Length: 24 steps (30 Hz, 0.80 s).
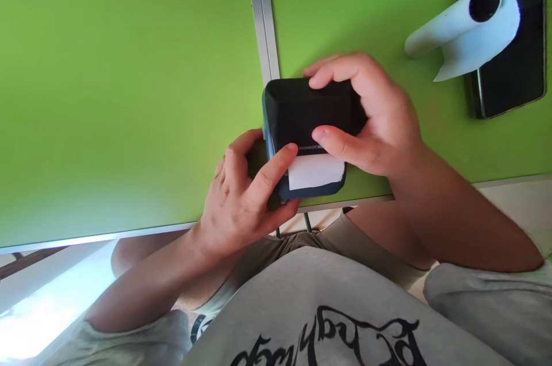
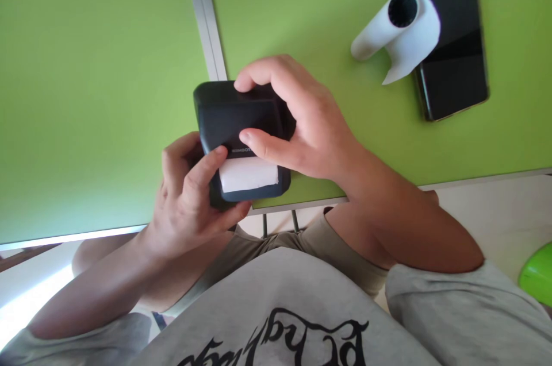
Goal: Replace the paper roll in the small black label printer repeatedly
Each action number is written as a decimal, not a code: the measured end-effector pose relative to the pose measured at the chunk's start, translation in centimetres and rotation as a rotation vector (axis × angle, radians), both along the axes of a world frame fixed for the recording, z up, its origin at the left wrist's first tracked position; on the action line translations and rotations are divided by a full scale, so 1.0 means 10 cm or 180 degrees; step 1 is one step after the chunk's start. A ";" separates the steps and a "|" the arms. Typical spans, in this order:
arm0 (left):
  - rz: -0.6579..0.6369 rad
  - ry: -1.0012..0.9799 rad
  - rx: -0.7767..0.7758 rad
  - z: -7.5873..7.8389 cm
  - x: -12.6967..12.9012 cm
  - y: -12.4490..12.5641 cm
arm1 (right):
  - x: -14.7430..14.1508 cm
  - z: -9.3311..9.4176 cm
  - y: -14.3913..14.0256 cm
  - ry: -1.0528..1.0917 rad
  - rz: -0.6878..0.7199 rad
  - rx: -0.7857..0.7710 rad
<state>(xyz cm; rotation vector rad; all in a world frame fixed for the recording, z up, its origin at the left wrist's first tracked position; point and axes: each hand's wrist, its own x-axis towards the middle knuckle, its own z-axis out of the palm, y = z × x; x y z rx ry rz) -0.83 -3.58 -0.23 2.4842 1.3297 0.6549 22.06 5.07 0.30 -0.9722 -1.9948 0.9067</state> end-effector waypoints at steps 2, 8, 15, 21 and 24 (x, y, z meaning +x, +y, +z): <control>0.0071 -0.0052 -0.0025 0.00 0.00 0.00 | 0.01 -0.01 0.01 -0.0037 0.0020 0.0064; 0.0207 0.0005 -0.0228 0.01 -0.01 -0.01 | 0.01 -0.04 0.01 -0.0148 -0.0012 0.0101; 0.0174 0.0145 -0.0101 0.02 -0.02 -0.01 | 0.00 0.02 -0.04 -0.0268 -0.0032 -0.0203; 0.0219 0.0094 -0.0233 0.04 -0.02 -0.01 | 0.00 0.04 -0.04 -0.0180 -0.0028 -0.0314; 0.0292 0.0075 -0.0262 0.04 -0.01 -0.02 | 0.00 0.03 -0.04 -0.0182 -0.0034 -0.0252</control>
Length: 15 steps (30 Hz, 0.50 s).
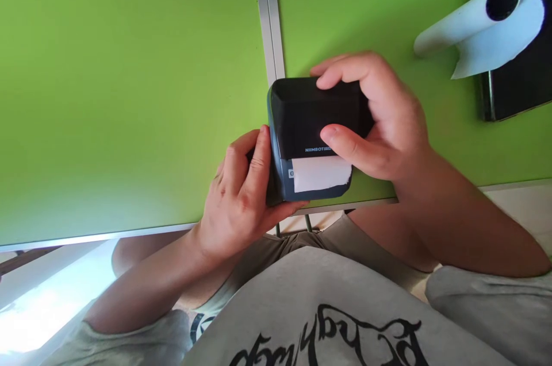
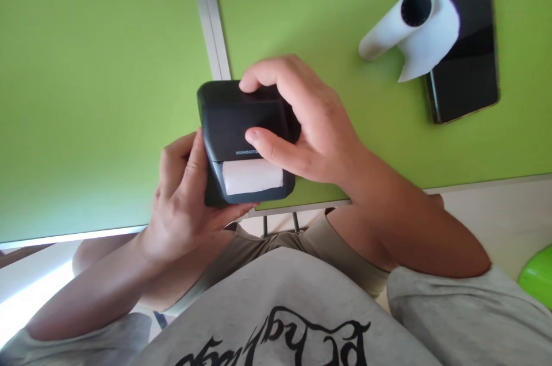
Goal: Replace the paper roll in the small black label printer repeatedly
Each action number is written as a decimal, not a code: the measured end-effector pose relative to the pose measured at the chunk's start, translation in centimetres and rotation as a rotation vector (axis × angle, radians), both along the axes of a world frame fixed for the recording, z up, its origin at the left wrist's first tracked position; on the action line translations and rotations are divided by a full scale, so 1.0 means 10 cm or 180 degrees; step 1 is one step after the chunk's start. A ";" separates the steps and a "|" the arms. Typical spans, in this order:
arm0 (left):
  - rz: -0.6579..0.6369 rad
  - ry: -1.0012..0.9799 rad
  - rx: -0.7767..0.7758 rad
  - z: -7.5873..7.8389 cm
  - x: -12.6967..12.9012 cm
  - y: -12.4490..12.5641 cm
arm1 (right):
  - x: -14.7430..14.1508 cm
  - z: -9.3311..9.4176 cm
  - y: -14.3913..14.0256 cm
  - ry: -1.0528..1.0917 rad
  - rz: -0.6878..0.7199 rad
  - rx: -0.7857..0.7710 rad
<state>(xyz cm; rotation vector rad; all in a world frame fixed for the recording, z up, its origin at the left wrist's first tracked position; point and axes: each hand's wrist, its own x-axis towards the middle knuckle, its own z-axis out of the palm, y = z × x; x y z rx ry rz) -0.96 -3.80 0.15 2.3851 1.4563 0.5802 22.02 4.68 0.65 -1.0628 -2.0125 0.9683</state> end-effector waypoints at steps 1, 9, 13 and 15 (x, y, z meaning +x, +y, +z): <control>0.0021 -0.0012 -0.0012 0.00 0.00 0.00 | 0.00 0.00 0.00 -0.0007 -0.0004 0.0011; 0.0062 -0.0250 -0.0056 -0.01 0.02 0.00 | -0.01 0.02 -0.01 -0.0001 -0.0039 -0.0048; 0.0022 -0.0473 0.0002 0.00 0.03 0.01 | -0.01 0.02 0.00 0.0087 0.0018 -0.0004; -0.0009 -0.0523 0.0017 0.00 0.02 0.00 | -0.01 0.01 0.00 0.0124 0.0034 0.0005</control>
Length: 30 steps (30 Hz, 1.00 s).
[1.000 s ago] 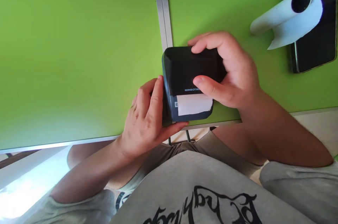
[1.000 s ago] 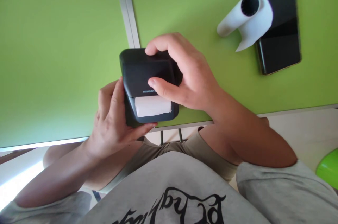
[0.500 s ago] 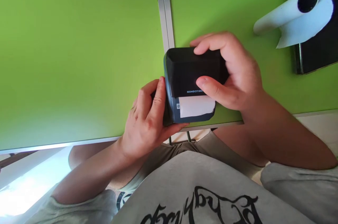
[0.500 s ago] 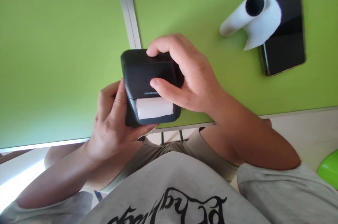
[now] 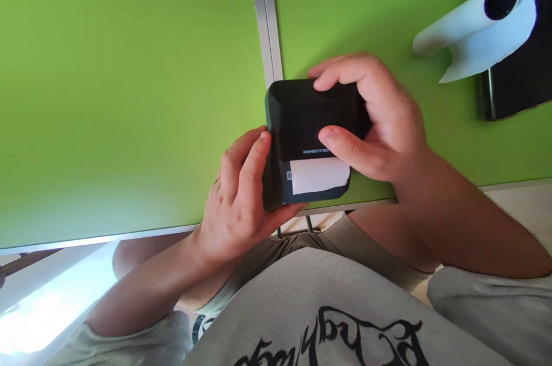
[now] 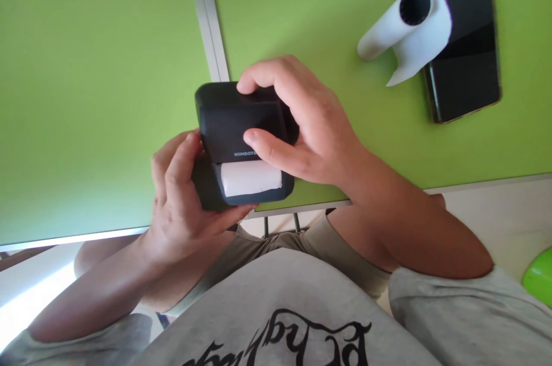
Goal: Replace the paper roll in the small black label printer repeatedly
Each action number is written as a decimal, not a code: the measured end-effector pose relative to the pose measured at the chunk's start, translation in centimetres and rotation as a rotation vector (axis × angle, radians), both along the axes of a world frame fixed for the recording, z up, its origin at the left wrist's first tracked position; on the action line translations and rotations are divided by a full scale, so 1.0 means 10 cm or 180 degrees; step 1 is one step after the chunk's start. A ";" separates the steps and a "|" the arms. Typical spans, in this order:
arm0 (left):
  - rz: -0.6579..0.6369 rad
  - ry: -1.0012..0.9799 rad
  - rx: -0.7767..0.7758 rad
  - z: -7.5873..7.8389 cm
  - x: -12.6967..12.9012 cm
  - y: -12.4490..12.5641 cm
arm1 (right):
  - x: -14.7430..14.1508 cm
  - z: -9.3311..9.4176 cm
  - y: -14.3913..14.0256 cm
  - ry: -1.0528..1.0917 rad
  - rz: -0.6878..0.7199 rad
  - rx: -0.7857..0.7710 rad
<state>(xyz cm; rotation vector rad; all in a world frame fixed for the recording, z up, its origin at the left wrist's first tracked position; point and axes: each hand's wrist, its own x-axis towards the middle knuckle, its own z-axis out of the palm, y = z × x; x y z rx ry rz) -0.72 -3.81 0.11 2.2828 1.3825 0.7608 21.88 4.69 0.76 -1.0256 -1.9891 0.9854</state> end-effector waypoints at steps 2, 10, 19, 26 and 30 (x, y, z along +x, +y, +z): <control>-0.0031 -0.0012 0.0009 -0.01 -0.01 -0.01 | 0.00 0.00 0.00 -0.0027 -0.0003 0.0007; -0.0001 -0.0007 -0.0012 -0.01 -0.04 -0.03 | 0.01 0.00 0.01 -0.0108 0.0022 0.0030; 0.0022 0.0327 -0.0034 -0.01 -0.04 -0.03 | 0.02 0.00 0.00 -0.0154 0.0017 0.0025; -0.0098 0.0412 0.0006 -0.02 -0.03 -0.03 | -0.02 0.00 -0.01 0.0051 -0.0072 -0.0063; -0.0064 0.0398 -0.0178 0.01 -0.02 -0.03 | -0.02 -0.01 0.00 -0.0096 -0.0120 -0.0107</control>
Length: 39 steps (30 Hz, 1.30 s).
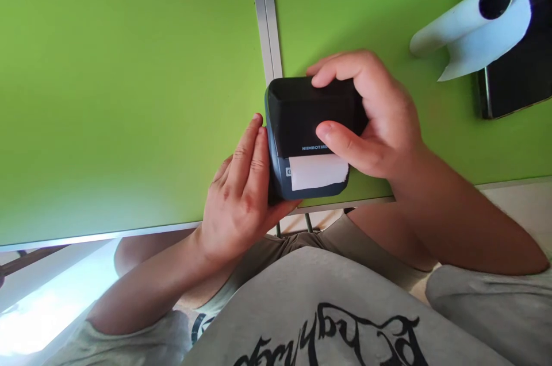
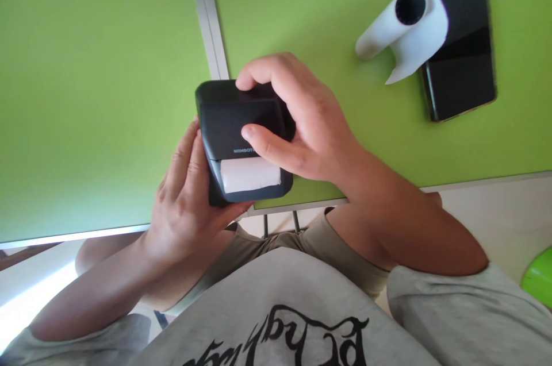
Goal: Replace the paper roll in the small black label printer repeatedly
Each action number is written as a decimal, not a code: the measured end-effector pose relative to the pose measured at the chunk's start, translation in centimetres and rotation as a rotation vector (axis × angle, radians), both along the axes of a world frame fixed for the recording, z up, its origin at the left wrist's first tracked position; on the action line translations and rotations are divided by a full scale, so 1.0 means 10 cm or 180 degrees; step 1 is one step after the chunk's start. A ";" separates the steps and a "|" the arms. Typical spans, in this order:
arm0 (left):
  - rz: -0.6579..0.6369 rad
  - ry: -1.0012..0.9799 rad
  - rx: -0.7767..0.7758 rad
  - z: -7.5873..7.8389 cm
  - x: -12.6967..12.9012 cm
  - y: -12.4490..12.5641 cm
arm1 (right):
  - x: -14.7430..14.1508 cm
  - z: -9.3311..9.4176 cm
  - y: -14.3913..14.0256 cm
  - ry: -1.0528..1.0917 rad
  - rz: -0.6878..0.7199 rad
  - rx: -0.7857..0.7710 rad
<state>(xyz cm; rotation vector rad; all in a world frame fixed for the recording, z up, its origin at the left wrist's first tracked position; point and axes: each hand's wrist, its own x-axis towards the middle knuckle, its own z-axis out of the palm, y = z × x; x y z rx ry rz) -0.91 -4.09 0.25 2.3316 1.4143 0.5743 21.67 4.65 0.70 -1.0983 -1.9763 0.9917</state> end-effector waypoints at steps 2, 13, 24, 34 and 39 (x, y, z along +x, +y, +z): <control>0.0003 0.0011 -0.0030 0.02 0.01 0.01 | 0.00 0.00 0.01 -0.0011 0.0031 0.0041; -0.0043 0.0136 0.0170 0.04 -0.03 0.05 | -0.03 -0.04 0.04 0.0274 0.0062 0.0038; 0.0190 -0.0007 0.0194 0.01 0.00 0.05 | -0.12 -0.19 -0.02 0.0355 -0.0491 0.0555; 0.0216 -0.0086 0.0262 -0.05 0.00 0.07 | -0.12 -0.15 -0.03 0.0162 -0.0551 0.0606; 0.0236 -0.0071 0.0214 -0.06 -0.01 0.06 | -0.10 -0.20 -0.01 0.0237 -0.0583 0.0665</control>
